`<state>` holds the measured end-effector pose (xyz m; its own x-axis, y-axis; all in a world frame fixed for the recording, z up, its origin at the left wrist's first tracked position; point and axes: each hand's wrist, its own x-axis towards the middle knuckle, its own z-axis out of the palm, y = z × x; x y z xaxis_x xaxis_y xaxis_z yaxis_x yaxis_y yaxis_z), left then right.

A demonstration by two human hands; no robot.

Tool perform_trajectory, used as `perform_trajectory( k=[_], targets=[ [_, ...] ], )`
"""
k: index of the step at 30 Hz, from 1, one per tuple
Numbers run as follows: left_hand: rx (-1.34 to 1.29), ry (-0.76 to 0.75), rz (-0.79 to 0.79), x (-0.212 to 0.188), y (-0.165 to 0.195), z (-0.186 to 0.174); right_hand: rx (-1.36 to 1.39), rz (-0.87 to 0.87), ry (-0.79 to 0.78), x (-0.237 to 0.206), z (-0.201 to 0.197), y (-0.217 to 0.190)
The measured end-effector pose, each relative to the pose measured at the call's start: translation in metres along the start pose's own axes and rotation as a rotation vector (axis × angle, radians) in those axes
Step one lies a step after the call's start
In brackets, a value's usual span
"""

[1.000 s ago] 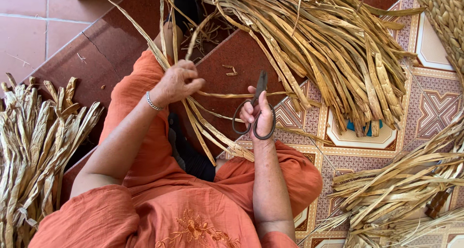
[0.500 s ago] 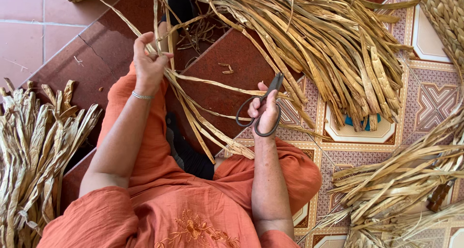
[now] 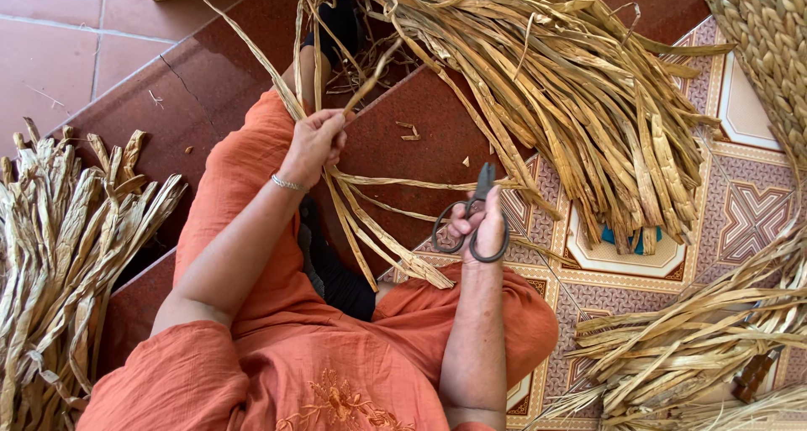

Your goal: The person sits on a tiled floor and repeatedly trims dried plant strips with scissors. They pick up individual strips, cut them to length, and place the trimmed pieces into a woven basket. The process continues with multiple strips throughout the clip.

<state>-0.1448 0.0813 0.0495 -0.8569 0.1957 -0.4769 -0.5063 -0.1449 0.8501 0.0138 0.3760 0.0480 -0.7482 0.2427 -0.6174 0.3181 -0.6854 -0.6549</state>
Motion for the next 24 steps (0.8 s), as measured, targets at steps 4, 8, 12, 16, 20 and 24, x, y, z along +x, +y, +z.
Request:
perform_trajectory(
  k=[4,8,12,16,20,24],
  targets=[
    [0.105,0.019,0.062,-0.016,-0.013,-0.002,-0.572,-0.021,-0.042,-0.003,0.012,0.013],
    [0.099,-0.021,0.044,-0.040,-0.021,-0.010,-0.787,-0.202,-0.199,0.009,0.026,0.029],
    [-0.074,-0.036,-0.098,-0.069,-0.029,-0.018,-0.836,-0.236,-0.326,0.024,0.037,0.035],
    [-0.343,0.085,-0.331,-0.078,-0.031,-0.019,-0.930,-0.216,-0.337,0.025,0.046,0.038],
    [-0.231,0.030,-0.232,-0.088,-0.038,-0.016,-0.958,-0.183,-0.335,0.021,0.050,0.036],
    [-0.140,-0.071,-0.099,-0.095,-0.047,-0.008,-0.962,-0.259,-0.368,0.020,0.048,0.031]
  ],
)
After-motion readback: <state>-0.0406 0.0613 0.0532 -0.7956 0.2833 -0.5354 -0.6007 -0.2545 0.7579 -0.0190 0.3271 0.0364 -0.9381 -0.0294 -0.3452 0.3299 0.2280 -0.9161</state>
